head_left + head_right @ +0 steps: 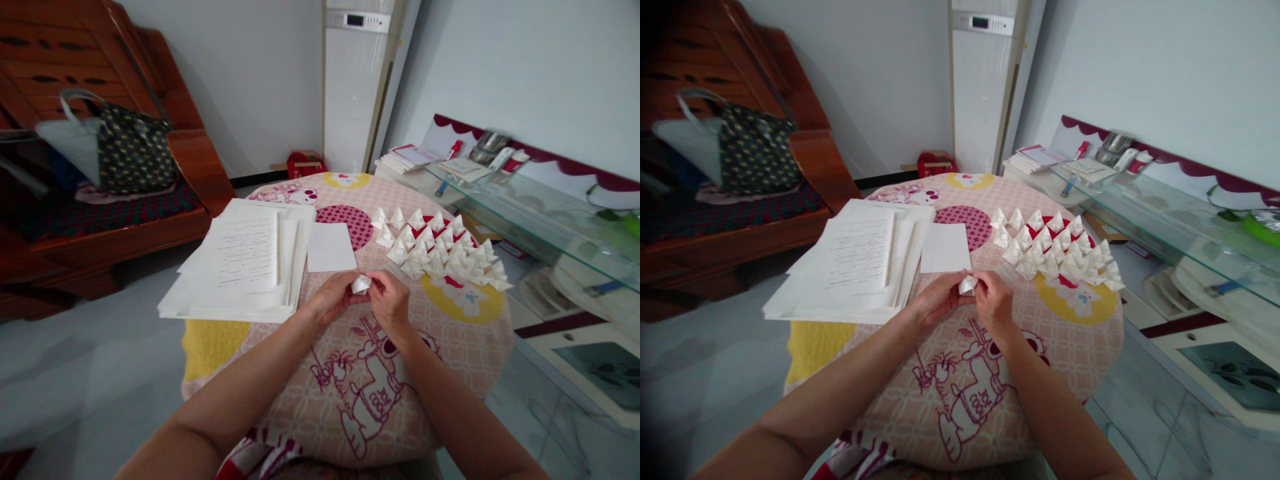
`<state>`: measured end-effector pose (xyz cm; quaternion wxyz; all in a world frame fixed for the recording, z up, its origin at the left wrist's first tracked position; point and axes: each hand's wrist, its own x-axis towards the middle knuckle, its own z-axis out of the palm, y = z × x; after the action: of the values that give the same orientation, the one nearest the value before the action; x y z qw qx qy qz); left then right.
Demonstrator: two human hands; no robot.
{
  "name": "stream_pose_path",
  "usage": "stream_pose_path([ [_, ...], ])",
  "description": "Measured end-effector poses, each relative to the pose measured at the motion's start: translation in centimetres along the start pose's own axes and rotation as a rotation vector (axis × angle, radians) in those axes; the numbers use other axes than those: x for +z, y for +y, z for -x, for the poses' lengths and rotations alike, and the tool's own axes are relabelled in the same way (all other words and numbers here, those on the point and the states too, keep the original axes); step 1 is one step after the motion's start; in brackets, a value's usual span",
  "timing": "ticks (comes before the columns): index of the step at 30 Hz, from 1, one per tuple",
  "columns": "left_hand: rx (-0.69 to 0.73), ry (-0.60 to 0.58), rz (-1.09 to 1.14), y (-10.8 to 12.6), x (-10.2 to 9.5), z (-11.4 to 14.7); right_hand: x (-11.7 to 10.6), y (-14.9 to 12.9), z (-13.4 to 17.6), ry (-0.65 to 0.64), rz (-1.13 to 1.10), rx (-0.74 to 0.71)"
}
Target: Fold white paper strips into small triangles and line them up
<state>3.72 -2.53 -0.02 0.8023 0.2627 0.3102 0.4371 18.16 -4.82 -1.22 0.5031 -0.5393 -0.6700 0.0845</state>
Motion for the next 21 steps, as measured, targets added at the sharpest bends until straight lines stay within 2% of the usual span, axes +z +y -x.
stream_pose_path([
  [4,-0.006,-0.013,-0.049,0.3,-0.1,0.1,-0.1,-0.1,-0.2,-0.016,-0.088,0.084],
  [11,-0.026,-0.039,-0.106,0.3,-0.7,0.2,-0.1,-0.2,-0.1,-0.018,-0.153,0.104],
  [15,0.005,-0.048,-0.129,0.4,-1.2,-0.1,-0.4,-0.1,-0.2,-0.082,-0.209,0.196],
  [21,0.03,-0.107,-0.159,0.7,-1.3,-0.1,-0.9,-0.1,-0.6,-0.182,-0.213,0.191],
])
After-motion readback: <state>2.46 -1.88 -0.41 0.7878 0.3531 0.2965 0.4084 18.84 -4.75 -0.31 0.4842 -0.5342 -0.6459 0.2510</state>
